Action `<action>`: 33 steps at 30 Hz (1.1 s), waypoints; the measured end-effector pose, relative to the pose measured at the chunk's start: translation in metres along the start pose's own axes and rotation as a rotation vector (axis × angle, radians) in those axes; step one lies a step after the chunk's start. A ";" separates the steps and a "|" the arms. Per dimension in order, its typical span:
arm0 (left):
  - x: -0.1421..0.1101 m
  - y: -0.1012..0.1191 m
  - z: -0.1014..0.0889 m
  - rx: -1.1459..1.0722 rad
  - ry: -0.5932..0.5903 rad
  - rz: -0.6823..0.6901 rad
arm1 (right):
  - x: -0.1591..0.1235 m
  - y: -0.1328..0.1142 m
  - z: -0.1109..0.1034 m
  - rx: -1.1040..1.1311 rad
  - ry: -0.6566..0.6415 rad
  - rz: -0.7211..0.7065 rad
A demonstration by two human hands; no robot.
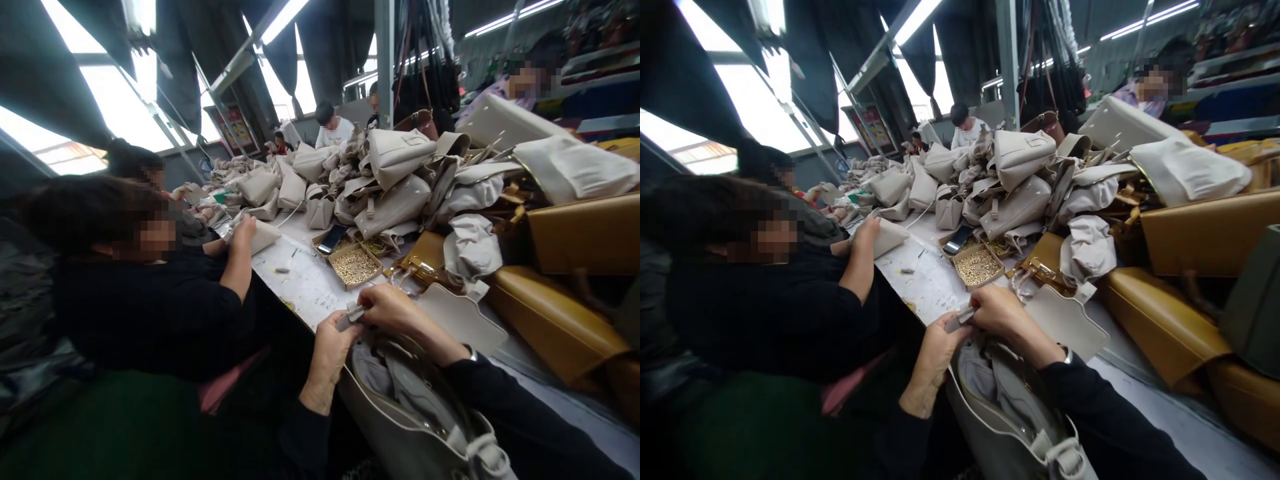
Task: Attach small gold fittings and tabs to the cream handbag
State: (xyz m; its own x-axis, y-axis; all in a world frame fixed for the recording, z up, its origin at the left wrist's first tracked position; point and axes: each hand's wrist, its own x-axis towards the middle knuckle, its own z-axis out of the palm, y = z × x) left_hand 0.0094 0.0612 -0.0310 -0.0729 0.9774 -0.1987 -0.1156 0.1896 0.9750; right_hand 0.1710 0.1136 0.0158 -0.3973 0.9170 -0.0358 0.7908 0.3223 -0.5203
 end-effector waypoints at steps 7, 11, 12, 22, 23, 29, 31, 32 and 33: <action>-0.004 -0.003 -0.002 0.014 0.097 0.036 | 0.004 0.008 0.004 0.147 -0.049 -0.074; -0.005 -0.012 -0.009 -0.060 0.047 -0.008 | 0.005 0.018 0.007 0.290 -0.098 -0.087; -0.005 -0.013 -0.011 -0.080 0.036 -0.019 | 0.006 0.021 0.008 0.354 -0.122 -0.087; -0.014 -0.013 -0.025 -0.180 -0.035 -0.066 | 0.006 0.022 0.030 0.797 -0.328 -0.068; -0.014 -0.014 -0.026 -0.188 -0.053 -0.069 | 0.006 0.022 0.032 0.838 -0.350 -0.050; -0.012 -0.018 -0.032 -0.259 -0.108 -0.120 | 0.007 0.024 0.042 1.045 -0.479 0.095; -0.011 -0.018 -0.034 -0.263 -0.114 -0.129 | 0.008 0.023 0.043 1.096 -0.514 0.129; -0.010 -0.018 -0.035 -0.260 -0.117 -0.130 | 0.008 0.023 0.044 1.119 -0.528 0.142; -0.010 -0.018 -0.035 -0.258 -0.120 -0.131 | 0.008 0.023 0.044 1.139 -0.538 0.150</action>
State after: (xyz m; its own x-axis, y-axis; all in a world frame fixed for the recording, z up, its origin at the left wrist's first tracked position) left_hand -0.0227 0.0448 -0.0502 0.0755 0.9531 -0.2932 -0.3652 0.3000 0.8813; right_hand 0.1652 0.1182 -0.0339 -0.6887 0.6293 -0.3600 0.1041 -0.4056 -0.9081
